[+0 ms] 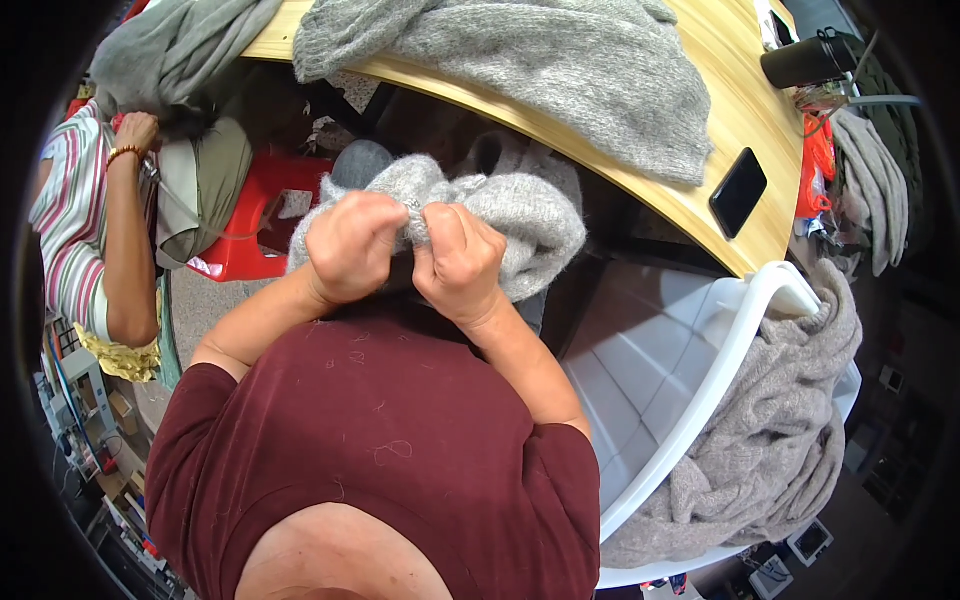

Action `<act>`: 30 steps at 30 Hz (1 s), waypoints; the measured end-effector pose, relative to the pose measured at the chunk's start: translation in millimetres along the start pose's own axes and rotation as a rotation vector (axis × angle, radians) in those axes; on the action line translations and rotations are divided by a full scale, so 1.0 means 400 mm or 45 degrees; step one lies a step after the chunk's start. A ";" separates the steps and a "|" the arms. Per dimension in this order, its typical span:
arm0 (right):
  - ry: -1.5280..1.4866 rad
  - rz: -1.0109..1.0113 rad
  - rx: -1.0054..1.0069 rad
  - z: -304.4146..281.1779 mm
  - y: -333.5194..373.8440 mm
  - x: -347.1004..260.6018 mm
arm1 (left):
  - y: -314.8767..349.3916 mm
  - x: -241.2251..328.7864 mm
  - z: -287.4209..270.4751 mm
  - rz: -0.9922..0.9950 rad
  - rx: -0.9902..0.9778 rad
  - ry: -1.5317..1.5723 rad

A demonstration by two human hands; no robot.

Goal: Inspect and remove loose threads or lint from knitted garments.

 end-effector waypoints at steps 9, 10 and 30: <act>0.039 -0.083 -0.150 0.001 0.000 0.008 | 0.007 0.004 -0.006 -0.146 0.002 0.133; 0.016 -0.103 -0.082 0.002 0.001 0.006 | 0.007 0.005 -0.006 -0.146 0.000 0.135; 0.175 -0.149 -0.007 -0.020 0.029 0.032 | 0.041 -0.036 -0.012 -0.065 -0.364 0.089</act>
Point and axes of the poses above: each hand's wrist, its own y-axis away from the middle knuckle, its own z-axis out of the palm, x = y × z, the point moved 2 cm from there along -y, towards the middle knuckle, and after that the axes turned 1 degree about -x, right-handed, at the moved point
